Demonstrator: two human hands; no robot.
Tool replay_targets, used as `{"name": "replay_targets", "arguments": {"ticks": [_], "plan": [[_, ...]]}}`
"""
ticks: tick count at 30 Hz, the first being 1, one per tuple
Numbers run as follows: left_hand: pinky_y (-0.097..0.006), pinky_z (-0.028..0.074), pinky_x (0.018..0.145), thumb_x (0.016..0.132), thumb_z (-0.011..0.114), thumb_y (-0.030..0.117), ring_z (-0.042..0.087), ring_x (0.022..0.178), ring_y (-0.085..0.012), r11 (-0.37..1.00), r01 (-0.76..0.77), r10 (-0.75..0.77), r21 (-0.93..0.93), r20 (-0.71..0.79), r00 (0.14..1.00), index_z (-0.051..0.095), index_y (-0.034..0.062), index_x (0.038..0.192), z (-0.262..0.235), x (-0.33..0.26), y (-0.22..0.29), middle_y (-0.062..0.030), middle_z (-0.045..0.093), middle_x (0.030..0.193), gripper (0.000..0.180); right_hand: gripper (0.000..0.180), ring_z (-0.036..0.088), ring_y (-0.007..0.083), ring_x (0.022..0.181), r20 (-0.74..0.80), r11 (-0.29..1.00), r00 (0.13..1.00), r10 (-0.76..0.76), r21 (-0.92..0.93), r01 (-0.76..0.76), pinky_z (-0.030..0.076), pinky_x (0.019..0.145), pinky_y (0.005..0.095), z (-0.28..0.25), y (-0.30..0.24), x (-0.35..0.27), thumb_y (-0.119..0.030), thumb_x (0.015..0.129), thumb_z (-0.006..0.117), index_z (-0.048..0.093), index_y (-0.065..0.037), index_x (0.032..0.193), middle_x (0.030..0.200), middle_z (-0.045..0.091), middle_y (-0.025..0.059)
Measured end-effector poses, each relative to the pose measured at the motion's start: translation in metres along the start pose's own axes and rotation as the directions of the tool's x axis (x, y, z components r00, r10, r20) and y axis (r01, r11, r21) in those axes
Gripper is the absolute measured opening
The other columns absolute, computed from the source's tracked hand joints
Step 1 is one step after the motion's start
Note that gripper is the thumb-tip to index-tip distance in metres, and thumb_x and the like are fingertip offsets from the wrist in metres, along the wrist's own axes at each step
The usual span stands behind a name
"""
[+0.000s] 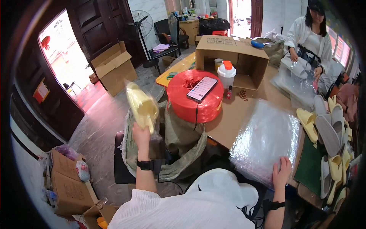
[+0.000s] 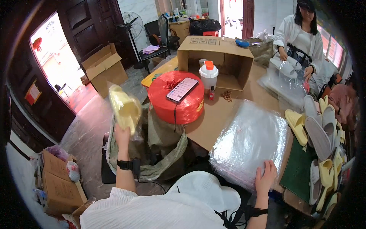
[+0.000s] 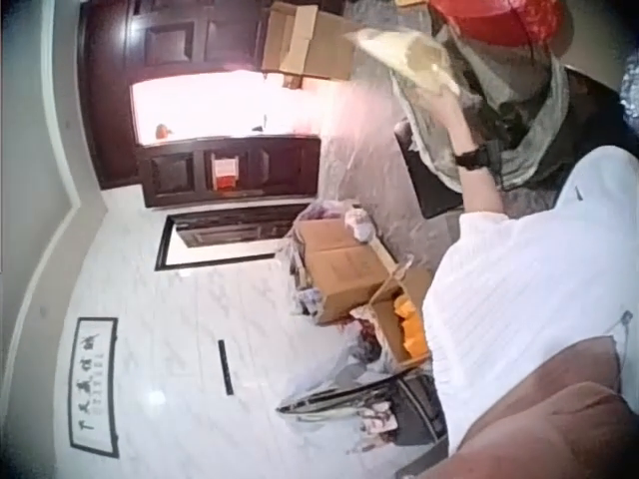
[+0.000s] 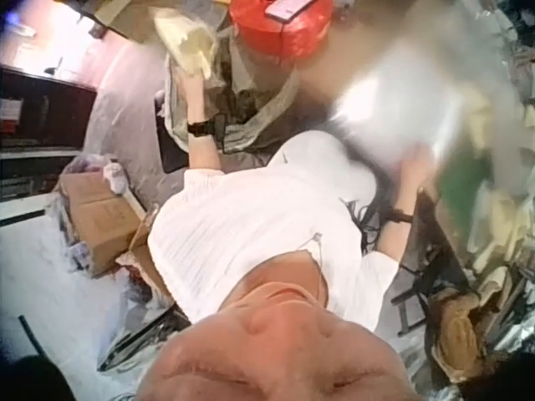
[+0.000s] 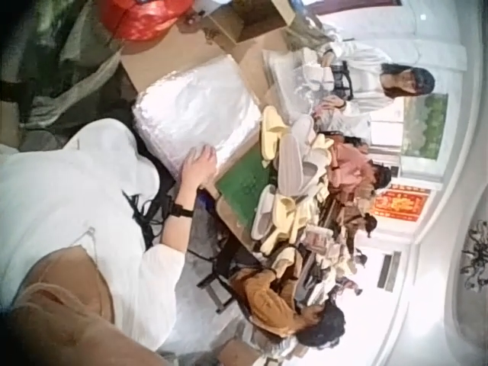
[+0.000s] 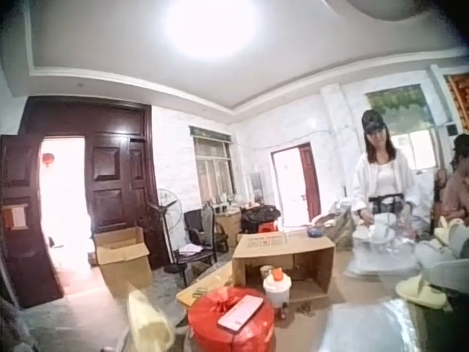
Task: The recorder is packing various styles and colors of slides/shoes into plastic bags and then into a larger bag.
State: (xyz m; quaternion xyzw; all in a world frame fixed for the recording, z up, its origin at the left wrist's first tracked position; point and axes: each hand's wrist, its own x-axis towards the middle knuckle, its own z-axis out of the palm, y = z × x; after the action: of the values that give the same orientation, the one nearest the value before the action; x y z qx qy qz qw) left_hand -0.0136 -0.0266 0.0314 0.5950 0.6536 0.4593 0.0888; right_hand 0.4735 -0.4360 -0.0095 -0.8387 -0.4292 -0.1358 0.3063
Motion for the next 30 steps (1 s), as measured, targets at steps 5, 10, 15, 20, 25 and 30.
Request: {"name": "replay_targets", "arguments": {"ticks": [5,10,15,20,25,30], "plan": [[-0.045,0.049,0.096,0.070,0.076,0.038,0.063,0.110,-0.0394,0.927,0.124,-0.328,0.355,0.601,0.729,0.057,0.0015,0.123,0.032,-0.019,-0.054,-0.0288,0.065,0.113,0.067,0.040,0.047,0.0397,0.123,0.014,1.000,1.000,-0.001,0.020,0.001,0.036,0.104,0.0481,-0.001,-0.001,0.002,-0.012,0.086,0.065,0.057,0.000,0.124,0.130,0.052,0.0203],[-0.047,0.048,0.101,0.069,0.082,0.050,0.053,0.124,-0.0451,0.772,0.052,-0.360,0.634,0.368,0.858,0.039,0.0005,0.142,0.045,-0.056,-0.029,-0.0366,0.036,0.146,0.099,0.041,0.048,0.0396,0.122,-0.005,0.999,1.000,-0.029,-0.027,0.029,0.037,0.103,0.0481,0.000,0.008,-0.003,-0.013,0.086,0.065,0.057,0.000,0.124,0.131,0.052,0.0208],[-0.045,0.052,0.086,0.082,0.074,0.035,0.062,0.105,-0.0387,0.872,-0.160,0.001,0.462,0.325,0.946,0.046,0.0060,0.136,0.022,-0.059,0.075,-0.0227,0.055,0.127,0.068,0.040,0.050,0.0403,0.120,-0.021,0.996,1.000,0.011,-0.088,-0.013,0.040,0.101,0.0493,-0.007,0.008,-0.004,-0.016,0.085,0.067,0.058,-0.001,0.120,0.127,0.054,0.0214],[-0.042,0.050,0.085,0.084,0.073,0.023,0.062,0.100,-0.0338,0.794,-0.361,0.592,-0.490,0.487,0.642,0.063,0.0043,0.117,0.019,-0.135,0.187,-0.0156,0.064,0.110,0.039,0.039,0.052,0.0393,0.115,-0.070,0.999,0.998,-0.011,-0.034,0.008,0.042,0.098,0.0490,0.008,0.002,0.002,-0.019,0.082,0.070,0.060,-0.003,0.116,0.124,0.056,0.0192],[-0.045,0.038,0.110,0.089,0.069,0.026,0.045,0.135,-0.0383,0.445,-0.447,0.892,-0.776,0.425,0.152,0.060,0.0043,0.127,0.080,-0.221,0.240,-0.0191,0.050,0.143,0.045,0.041,0.051,0.0380,0.115,-0.078,0.999,0.997,0.016,-0.027,-0.018,0.042,0.096,0.0482,0.000,-0.002,-0.001,-0.021,0.081,0.071,0.059,-0.005,0.117,0.124,0.055,0.0175],[-0.050,0.033,0.114,0.088,0.068,0.025,0.041,0.138,-0.0405,0.265,-0.593,0.945,-0.760,0.328,0.002,0.060,0.0042,0.128,0.146,-0.253,0.260,-0.0193,0.047,0.147,0.046,0.042,0.051,0.0364,0.117,-0.124,0.998,0.992,-0.033,-0.058,0.026,0.041,0.098,0.0474,0.007,0.001,-0.005,-0.026,0.084,0.069,0.059,-0.006,0.120,0.125,0.055,0.0164]]}}
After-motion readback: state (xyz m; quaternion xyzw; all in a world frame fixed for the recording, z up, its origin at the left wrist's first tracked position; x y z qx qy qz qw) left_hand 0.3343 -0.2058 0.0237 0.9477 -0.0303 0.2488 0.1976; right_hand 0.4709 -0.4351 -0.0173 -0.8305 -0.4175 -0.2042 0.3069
